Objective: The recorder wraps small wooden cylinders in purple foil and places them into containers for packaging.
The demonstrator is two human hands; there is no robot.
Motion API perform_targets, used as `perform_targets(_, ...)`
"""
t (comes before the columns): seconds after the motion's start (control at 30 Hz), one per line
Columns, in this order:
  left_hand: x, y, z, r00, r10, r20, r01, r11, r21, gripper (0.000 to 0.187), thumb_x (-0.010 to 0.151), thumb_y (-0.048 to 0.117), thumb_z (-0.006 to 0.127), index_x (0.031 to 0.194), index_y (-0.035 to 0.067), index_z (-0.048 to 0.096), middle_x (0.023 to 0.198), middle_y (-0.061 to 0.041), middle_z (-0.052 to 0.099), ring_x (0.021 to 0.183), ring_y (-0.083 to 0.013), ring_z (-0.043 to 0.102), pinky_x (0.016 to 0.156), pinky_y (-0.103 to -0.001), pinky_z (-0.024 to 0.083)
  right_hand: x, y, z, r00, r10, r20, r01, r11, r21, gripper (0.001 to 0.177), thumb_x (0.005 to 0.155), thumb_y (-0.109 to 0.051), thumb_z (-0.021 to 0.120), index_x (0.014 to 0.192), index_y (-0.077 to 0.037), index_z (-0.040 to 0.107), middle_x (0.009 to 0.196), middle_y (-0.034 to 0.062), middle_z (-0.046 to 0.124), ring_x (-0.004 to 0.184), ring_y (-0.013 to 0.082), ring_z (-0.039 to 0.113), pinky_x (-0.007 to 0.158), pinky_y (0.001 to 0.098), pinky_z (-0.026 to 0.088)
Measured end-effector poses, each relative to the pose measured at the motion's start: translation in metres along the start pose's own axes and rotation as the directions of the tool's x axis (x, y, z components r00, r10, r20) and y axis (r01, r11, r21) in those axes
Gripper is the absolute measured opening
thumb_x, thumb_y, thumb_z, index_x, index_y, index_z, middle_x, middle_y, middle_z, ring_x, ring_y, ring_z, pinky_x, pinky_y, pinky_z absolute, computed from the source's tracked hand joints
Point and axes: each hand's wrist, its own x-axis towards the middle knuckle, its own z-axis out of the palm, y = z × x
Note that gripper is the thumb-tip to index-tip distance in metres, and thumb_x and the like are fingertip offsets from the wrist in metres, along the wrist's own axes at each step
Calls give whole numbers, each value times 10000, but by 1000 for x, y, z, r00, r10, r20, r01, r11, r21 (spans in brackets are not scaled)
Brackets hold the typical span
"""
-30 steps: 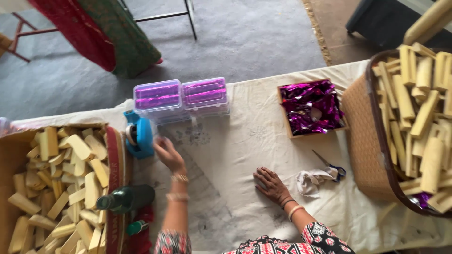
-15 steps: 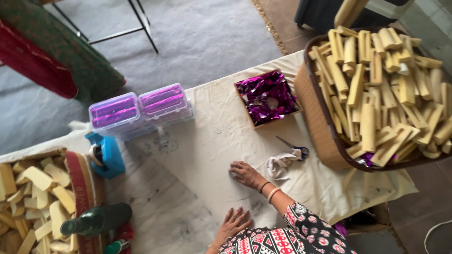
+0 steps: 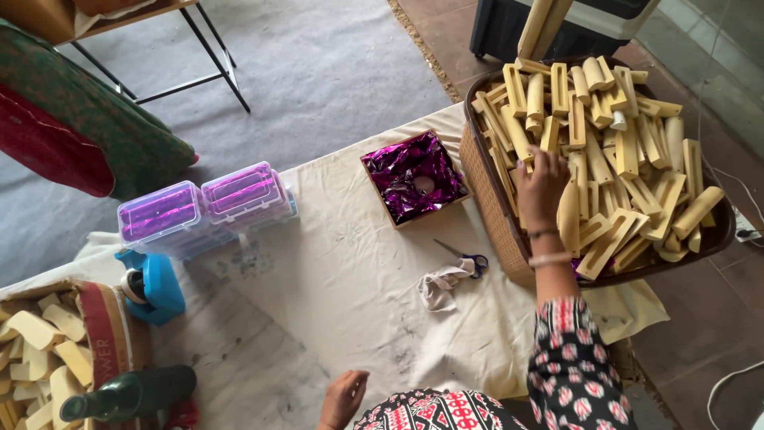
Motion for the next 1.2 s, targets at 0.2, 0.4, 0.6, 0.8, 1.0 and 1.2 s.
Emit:
perform_targets(0.2,21,54,-16,985,111,-135,-105,993,49,113,856,73,721,965,97,740,786,-79,702,637,-279,667,586,-379,532,32,2,10,951,208,230,-116,927,-357,459,893,-404,763,1128,-21,672,1215,152,595,1101,345,518,943,507,462)
perform_targets(0.4,25,71,-12,998,-12,-69,11,1000,-23,110,877,92,717,979,99,756,813,-76,717,592,-244,670,574,-350,542,-5,45,2,934,234,271,-149,942,-301,425,1055,-388,659,1097,35,672,1209,173,557,1070,338,502,934,466,498)
perform_targets(0.6,48,61,-6,997,-63,-47,54,983,-176,117,895,100,718,999,74,766,819,-53,767,594,-154,665,564,-299,543,-50,51,-32,991,133,-14,-134,978,-157,370,1138,-276,571,893,-5,629,1104,129,522,1120,311,471,1017,423,469)
perform_targets(0.8,113,124,-27,993,-90,70,111,625,-773,425,943,128,641,1358,160,559,1191,-57,662,961,-159,705,766,-328,629,-129,-35,-46,978,12,207,-116,859,498,418,1075,-441,489,971,-64,634,1125,124,581,1124,279,522,999,432,453)
perform_targets(1.0,138,109,-25,988,-127,90,117,224,-967,450,908,106,636,1327,187,489,1226,-87,638,994,-185,701,794,-363,639,-250,-107,5,743,-359,565,-254,630,734,368,1057,-455,501,1038,-123,659,1293,66,538,1285,288,515,1133,504,484)
perform_targets(1.2,106,33,5,961,-278,12,96,293,-951,249,950,-24,639,1175,46,557,1012,-82,616,900,-179,674,809,-361,641,-250,-87,29,776,-3,631,-184,956,230,579,905,-491,602,1361,-140,552,1464,217,367,1357,434,367,1111,582,338)
